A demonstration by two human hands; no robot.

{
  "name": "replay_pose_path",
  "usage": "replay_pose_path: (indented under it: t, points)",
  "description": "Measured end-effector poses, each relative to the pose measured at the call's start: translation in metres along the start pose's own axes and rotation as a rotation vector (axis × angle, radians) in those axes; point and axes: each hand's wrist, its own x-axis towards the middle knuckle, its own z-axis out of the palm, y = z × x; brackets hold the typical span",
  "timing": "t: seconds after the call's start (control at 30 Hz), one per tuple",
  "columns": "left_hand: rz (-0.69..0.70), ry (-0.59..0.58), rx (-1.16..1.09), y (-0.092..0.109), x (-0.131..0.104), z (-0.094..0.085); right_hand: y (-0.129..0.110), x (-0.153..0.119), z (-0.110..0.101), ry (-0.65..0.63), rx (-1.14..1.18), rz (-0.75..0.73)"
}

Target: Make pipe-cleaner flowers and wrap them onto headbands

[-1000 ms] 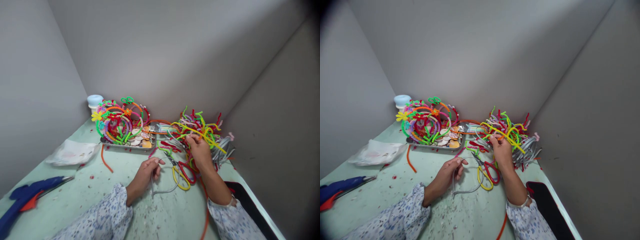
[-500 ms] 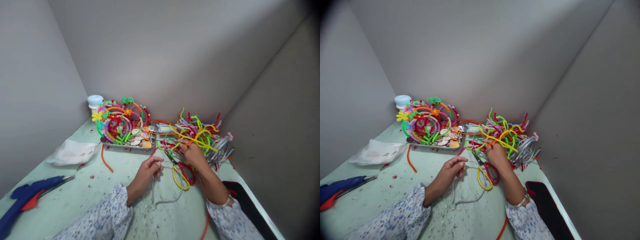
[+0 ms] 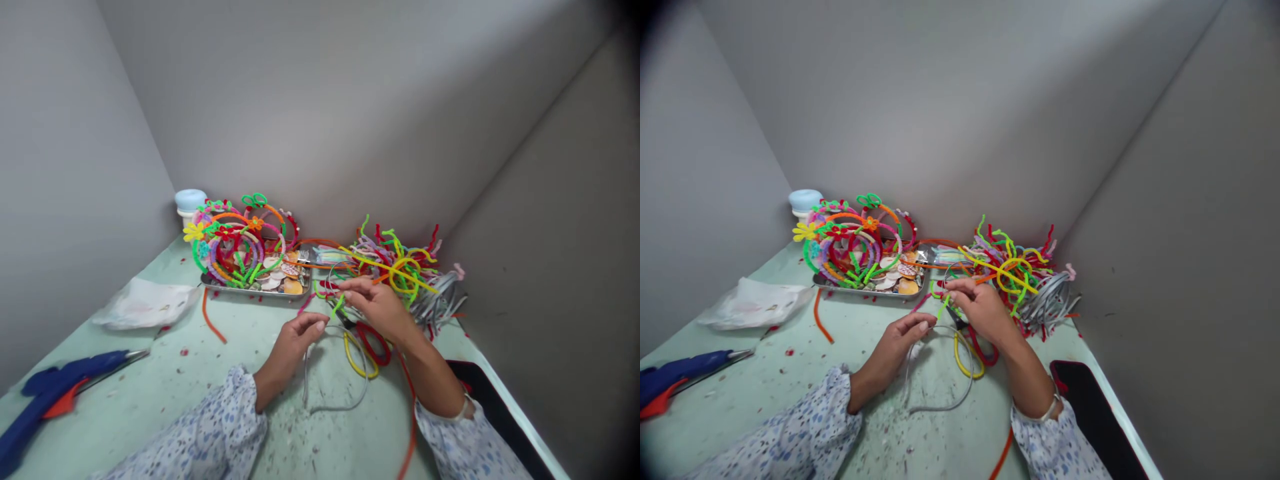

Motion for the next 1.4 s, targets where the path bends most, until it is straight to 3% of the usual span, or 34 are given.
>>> replay_pose_path:
  t: [0.23, 0.5, 0.63, 0.8, 1.0, 1.07, 1.23, 1.4]
  points:
    - [0.017, 0.014, -0.075, -0.004, 0.002, -0.003, -0.011, -0.006, 0.014, -0.174, -0.144, -0.1]
    - [-0.067, 0.085, -0.589, -0.005, 0.009, -0.006, 0.026, -0.002, -0.022, -0.237, -0.32, 0.071]
    - [-0.11, 0.121, -0.746, -0.003, 0.012, -0.009, 0.036, -0.003, -0.04, -0.34, -0.303, 0.13]
    - [-0.147, 0.139, -0.845, -0.004, 0.014, -0.013, 0.036, -0.006, -0.052, -0.352, -0.286, 0.214]
    - [-0.157, 0.126, -0.857, -0.003, 0.015, -0.014, 0.044, -0.008, -0.047, -0.396, -0.433, 0.193]
    - [-0.155, 0.111, -0.846, -0.003, 0.014, -0.013, 0.045, -0.006, -0.045, -0.339, -0.506, 0.15]
    - [-0.141, 0.038, -0.755, -0.001, 0.01, -0.011, 0.04, 0.002, -0.043, -0.035, -0.653, -0.018]
    - [-0.138, 0.011, -0.694, 0.0, 0.007, -0.01, 0.036, 0.006, -0.04, 0.169, -0.743, -0.001]
